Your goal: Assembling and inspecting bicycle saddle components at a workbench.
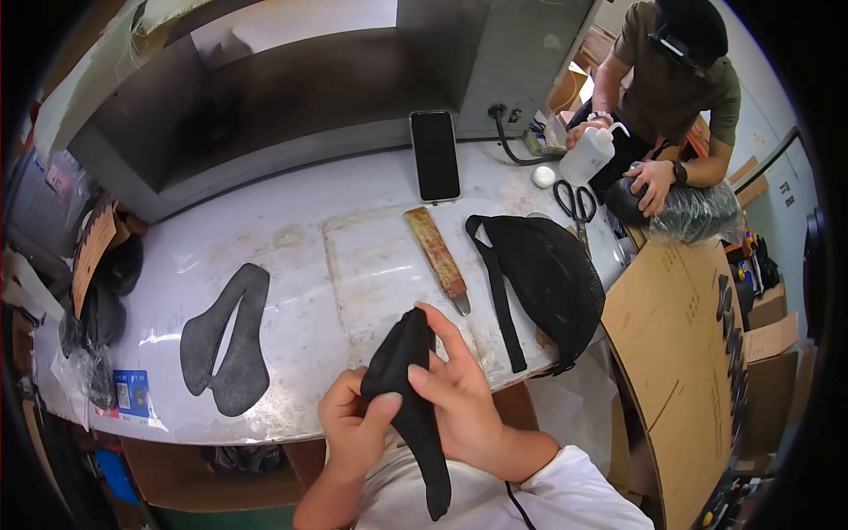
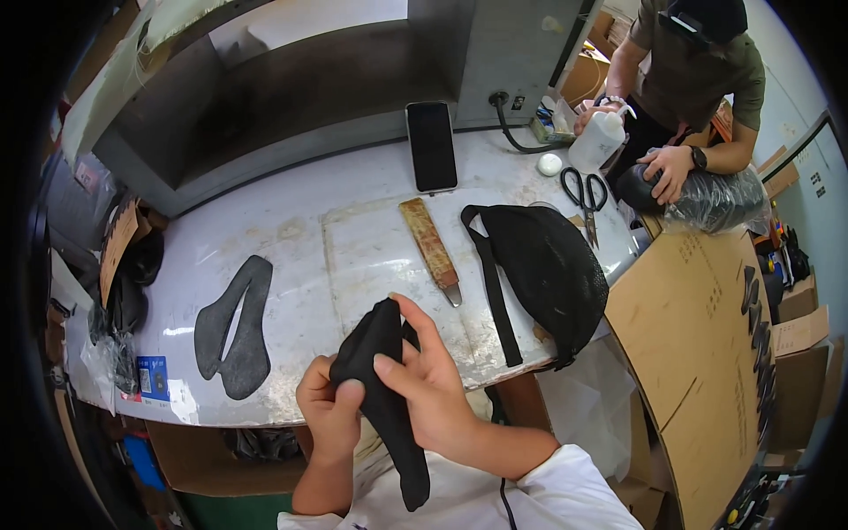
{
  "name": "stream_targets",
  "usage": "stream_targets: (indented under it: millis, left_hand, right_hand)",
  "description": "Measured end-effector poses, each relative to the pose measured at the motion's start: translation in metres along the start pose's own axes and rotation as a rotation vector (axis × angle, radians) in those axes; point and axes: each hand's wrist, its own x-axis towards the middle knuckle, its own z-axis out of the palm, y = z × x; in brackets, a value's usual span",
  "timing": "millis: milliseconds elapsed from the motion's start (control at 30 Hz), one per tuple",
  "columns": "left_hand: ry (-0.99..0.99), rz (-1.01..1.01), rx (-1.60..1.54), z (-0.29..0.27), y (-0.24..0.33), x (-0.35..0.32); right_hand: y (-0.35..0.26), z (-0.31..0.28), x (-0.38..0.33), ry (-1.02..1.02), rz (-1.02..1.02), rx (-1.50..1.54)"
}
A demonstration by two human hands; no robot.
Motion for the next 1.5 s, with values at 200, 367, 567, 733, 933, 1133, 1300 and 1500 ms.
stream_targets:
  millis: [200, 367, 567, 733, 933, 1133, 1300, 1500]
  left_hand:
    - [-0.095, 0.087, 0.221, 0.007, -0.004, -0.009]
    - [-0.070, 0.148, 0.516, -0.021, 0.007, 0.004]
    - [-0.083, 0.179, 0.264, -0.024, -0.006, -0.011]
    - [0.005, -0.392, -0.026, -0.019, -0.019, -0.022]
    - [-0.196, -0.357, -0.147, -0.030, -0.011, -0.011]
    - [0.120, 0.069, -0.049, -0.037, 0.005, -0.007]
    - [0.325, 0.110, -0.231, -0.034, -0.006, -0.019]
    - [0.320, 0.123, 0.308, -0.038, -0.015, -0.049]
  right_hand:
    - [0.001, -0.009, 0.011, 0.013, 0.064, 0.087]
    - [0.006, -0.005, 0.005, 0.043, 0.131, 0.144]
    - [-0.021, -0.028, 0.013, -0.449, 0.173, 0.527]
    - [-0.016, -0.043, 0.032, -0.784, 0.146, 0.647]
    - [0.002, -0.024, 0.027, -0.514, 0.072, 0.369]
    - [0.044, -0.038, -0.019, -0.447, -0.210, -0.928]
    - [0.056, -0.023, -0.020, -0.309, 0.022, -0.505]
    - [0.029, -0.021, -0.007, -0.378, 0.326, -0.331]
